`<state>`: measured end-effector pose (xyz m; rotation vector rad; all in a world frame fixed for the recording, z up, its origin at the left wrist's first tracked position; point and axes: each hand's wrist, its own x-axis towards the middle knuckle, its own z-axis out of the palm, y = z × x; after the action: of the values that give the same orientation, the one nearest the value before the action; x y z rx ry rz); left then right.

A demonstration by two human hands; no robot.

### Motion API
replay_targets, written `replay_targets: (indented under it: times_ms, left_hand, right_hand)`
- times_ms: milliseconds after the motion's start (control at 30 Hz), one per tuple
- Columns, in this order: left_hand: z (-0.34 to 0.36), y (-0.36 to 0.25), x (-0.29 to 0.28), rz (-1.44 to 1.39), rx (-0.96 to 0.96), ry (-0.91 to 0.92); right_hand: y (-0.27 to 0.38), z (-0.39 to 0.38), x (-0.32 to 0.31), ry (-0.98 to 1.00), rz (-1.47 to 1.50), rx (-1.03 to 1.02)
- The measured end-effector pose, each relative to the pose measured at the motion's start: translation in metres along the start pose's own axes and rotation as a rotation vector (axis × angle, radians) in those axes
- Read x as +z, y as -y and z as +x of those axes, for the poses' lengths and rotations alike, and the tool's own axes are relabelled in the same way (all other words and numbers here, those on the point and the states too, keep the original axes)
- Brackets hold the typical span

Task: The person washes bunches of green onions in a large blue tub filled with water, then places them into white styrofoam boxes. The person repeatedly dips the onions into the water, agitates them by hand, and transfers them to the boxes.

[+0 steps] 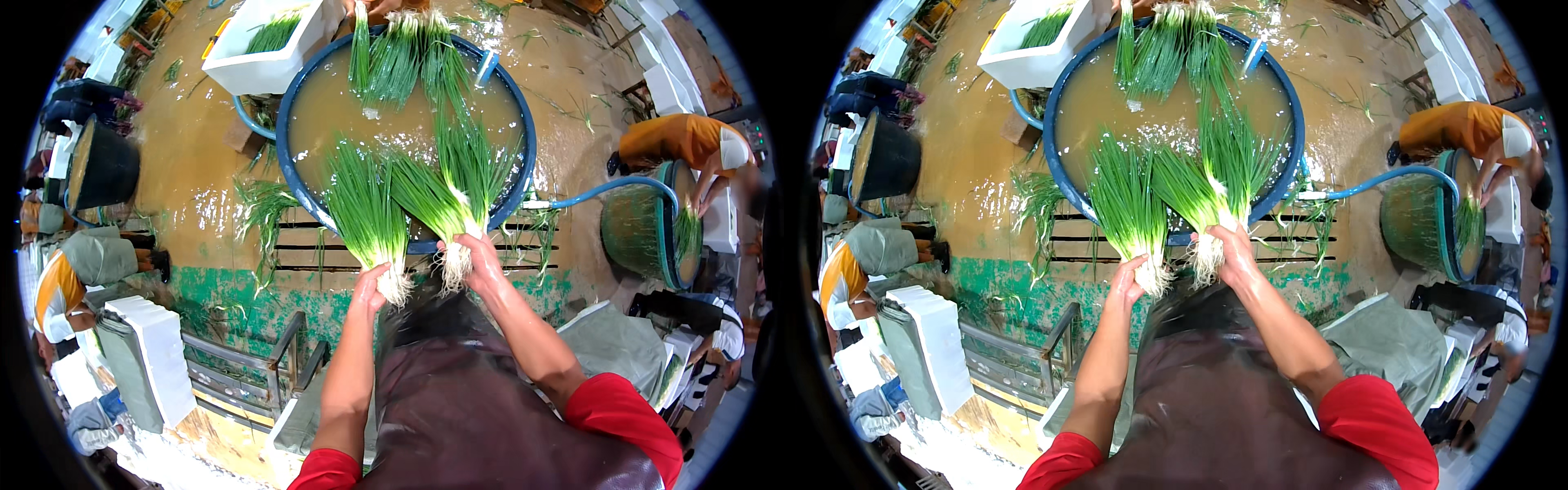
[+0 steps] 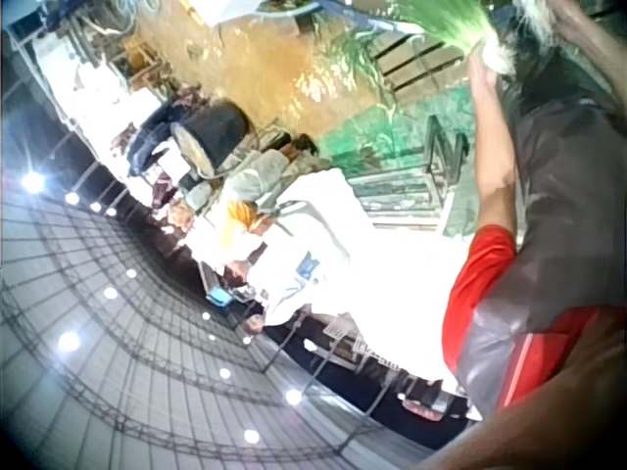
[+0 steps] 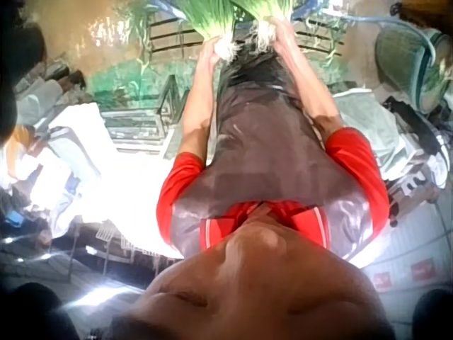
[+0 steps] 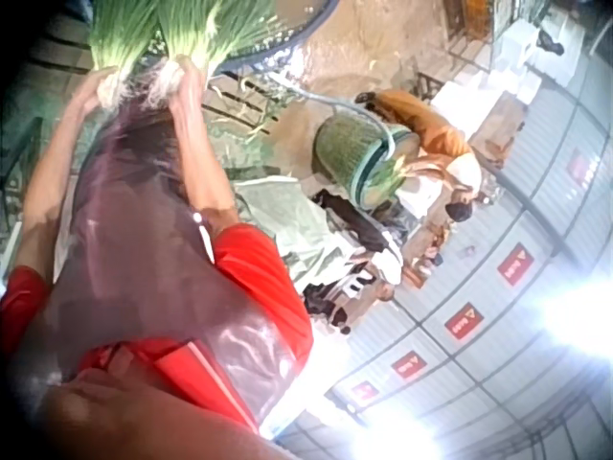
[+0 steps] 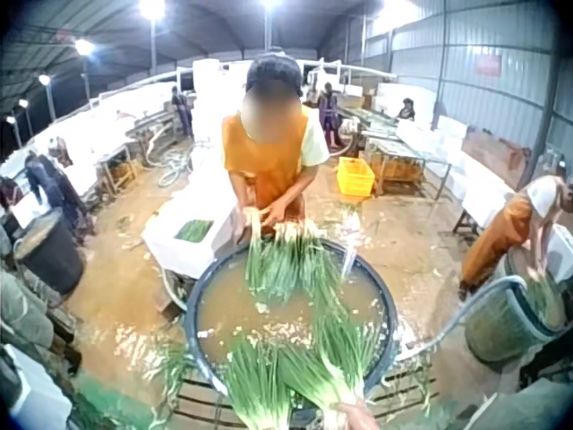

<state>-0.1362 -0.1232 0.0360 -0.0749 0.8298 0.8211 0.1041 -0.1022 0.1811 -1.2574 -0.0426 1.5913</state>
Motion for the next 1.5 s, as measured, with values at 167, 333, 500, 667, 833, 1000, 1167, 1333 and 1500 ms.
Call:
replay_targets:
  times_ms: [167, 333, 500, 667, 833, 1000, 1167, 1333, 1500]
  left_hand:
    - [0.005, 0.014, 0.013, 0.047, -0.038, -0.044]
    - [-0.006, 0.013, 0.014, -0.117, -0.043, -0.096]
    - [-0.010, 0.019, 0.022, 0.082, 0.101, -0.015]
    - [-0.001, 0.029, 0.012, 0.007, 0.166, -0.097]
    - [0.007, 0.035, 0.012, -0.006, 0.163, -0.086]
    - [0.000, 0.031, 0.012, 0.013, 0.143, -0.126]
    - [0.000, 0.028, 0.007, 0.004, 0.058, -0.079]
    - [0.012, 0.033, -0.001, 0.043, 0.079, -0.003]
    - [0.008, 0.026, 0.002, 0.144, 0.138, -0.092]
  right_hand:
    - [-0.046, 0.006, 0.024, -0.022, -0.628, -0.410]
    - [-0.130, 0.026, 0.016, -0.041, -1.036, -0.429]
    - [-0.102, 0.039, 0.003, 0.101, -0.803, -0.201]
    - [-0.066, 0.029, 0.001, -0.037, -0.363, -0.166]
    - [-0.108, 0.058, -0.036, 0.076, -0.532, -0.125]
    - [-0.094, 0.057, -0.032, 0.077, -0.607, -0.287]
    - [-0.071, 0.042, -0.030, -0.082, -1.375, -0.812]
    - [-0.123, 0.046, -0.030, -0.041, -1.209, -0.544]
    - [-0.092, 0.058, -0.059, -0.005, -0.447, -0.005]
